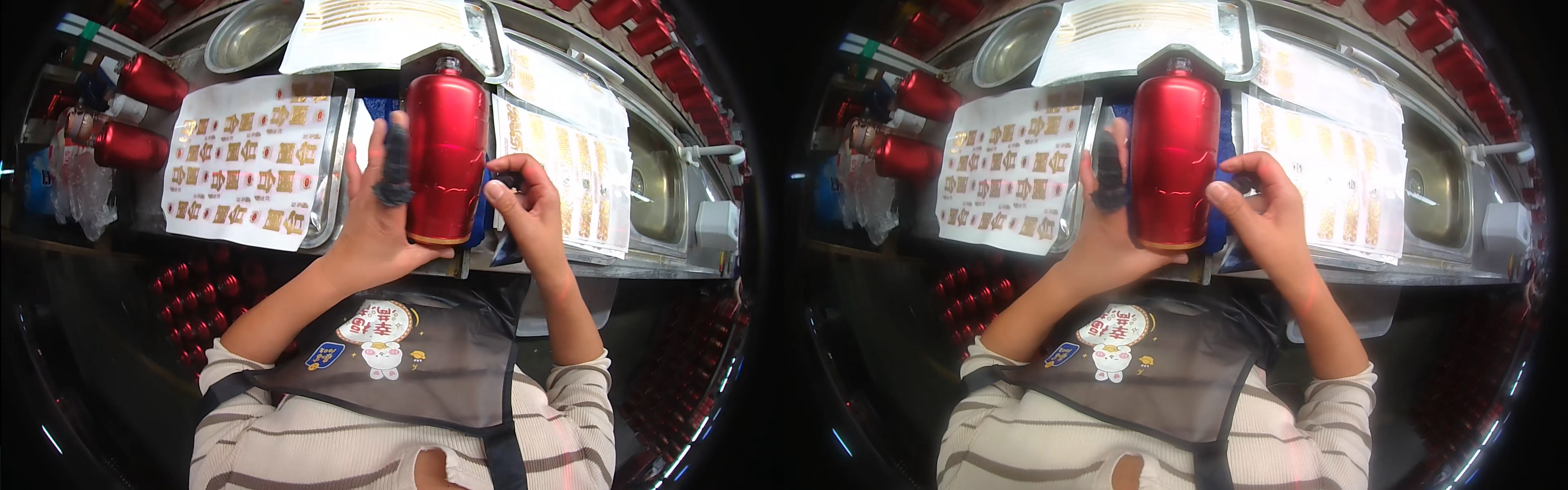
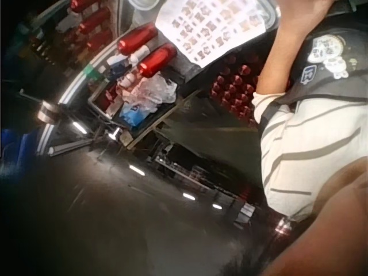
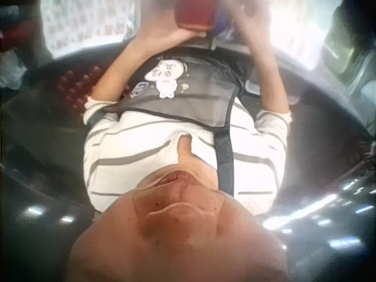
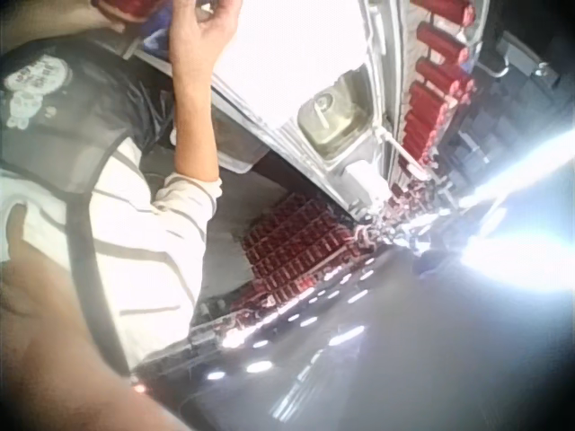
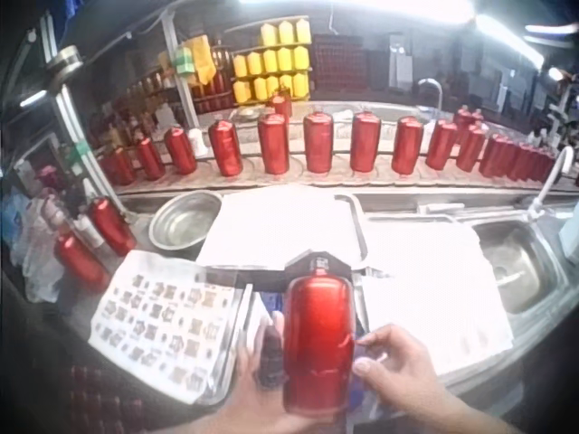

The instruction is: The person applies adhesive labels to red cylindrical containers. They pick up a container, place it on a stand, peel a label from a sheet, and press it onto the container surface. The process is repeated for multiple containers.

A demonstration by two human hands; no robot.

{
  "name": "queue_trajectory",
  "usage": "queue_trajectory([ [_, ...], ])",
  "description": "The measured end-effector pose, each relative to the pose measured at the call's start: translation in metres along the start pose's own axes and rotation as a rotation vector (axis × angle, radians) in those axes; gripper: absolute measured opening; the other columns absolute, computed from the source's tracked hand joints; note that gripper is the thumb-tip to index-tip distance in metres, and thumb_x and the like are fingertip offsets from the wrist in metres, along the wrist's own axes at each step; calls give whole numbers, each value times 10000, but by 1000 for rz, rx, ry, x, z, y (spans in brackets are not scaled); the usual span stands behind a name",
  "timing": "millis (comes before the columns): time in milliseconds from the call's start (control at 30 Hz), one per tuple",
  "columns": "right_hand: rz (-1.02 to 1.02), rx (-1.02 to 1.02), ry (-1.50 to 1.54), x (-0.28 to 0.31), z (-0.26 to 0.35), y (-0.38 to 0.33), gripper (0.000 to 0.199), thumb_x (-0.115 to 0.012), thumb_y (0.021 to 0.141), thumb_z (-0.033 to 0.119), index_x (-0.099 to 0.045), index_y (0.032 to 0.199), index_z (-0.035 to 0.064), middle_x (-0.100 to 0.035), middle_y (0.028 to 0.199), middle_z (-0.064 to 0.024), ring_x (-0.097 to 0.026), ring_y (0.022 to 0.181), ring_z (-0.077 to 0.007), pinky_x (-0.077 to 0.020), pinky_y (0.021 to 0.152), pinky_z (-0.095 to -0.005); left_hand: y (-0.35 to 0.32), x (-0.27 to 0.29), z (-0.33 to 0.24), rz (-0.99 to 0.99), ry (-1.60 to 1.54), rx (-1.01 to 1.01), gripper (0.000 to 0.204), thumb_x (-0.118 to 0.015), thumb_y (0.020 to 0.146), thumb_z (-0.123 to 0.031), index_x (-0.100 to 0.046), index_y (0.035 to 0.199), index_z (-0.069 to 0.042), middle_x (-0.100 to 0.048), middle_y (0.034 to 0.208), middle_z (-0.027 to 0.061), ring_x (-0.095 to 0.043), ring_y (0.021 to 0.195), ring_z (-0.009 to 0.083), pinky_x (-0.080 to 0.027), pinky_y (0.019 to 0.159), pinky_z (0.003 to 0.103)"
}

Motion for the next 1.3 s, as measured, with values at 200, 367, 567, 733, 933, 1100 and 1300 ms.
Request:
queue_trajectory([
  [200,5,10,-124,-14,3,-1,442,-787,830,150,-494,1134,20,-563,1015,-59,-516,681,-5,-401,558,-156,-3,-1,0,-32,149,-92,1310,-870,629,-479,-82,1560,-1,-117,1615,263,-149,1501,398,-77,1148,637],
  [367,-92,144,-345,-20,16,-9,476,-814,779,111,-496,1126,46,-526,995,-36,-498,686,-28,-385,546,-157,-9,-11,16,4,75,-122,1041,-803,682,-563,-352,1524,-148,-93,1619,255,-4,1522,370,-58,1165,636],
  [567,-85,202,-441,-25,26,-13,430,-780,801,93,-496,1123,60,-517,943,-2,-498,731,-52,-392,616,-173,-9,-11,24,-8,-3,-175,1014,-771,648,-664,-446,1459,-148,-180,1595,241,-67,1506,392,-29,1175,635],
  [733,-69,20,-135,10,14,-4,235,-636,908,105,-553,1118,39,-528,875,7,-395,644,-20,-296,576,-161,-10,53,55,-87,-182,32,1205,-906,607,-496,-279,1522,-25,-389,1475,250,-391,1351,375,-307,1134,461],
  [933,-161,-22,-104,33,8,-10,220,-610,907,91,-584,1119,38,-534,822,12,-375,608,-11,-267,531,-166,-3,183,190,-324,443,608,247,-800,748,-282,-703,824,-68,-684,728,104,-678,682,268,-524,655,398],
  [1100,-150,-24,-144,27,4,-13,248,-617,906,89,-578,1143,29,-520,820,28,-406,638,-20,-293,553,-172,13,195,232,-331,773,294,521,-816,685,-323,-666,1071,-7,-652,1112,140,-574,1146,296,-356,1015,427],
  [1300,-172,-59,-149,32,1,-14,248,-611,904,82,-576,1143,28,-532,823,17,-403,640,-20,-298,572,-171,18,213,259,-461,835,223,562,-805,702,-375,-648,1055,33,-635,1126,165,-534,1191,331,-273,1086,473],
])
Point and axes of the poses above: each hand's wrist, its own y-axis towards the middle knuckle, its own x-axis out of the back of the hand, z = x × y, the point moved 6 cm from there along y, towards the middle knuckle
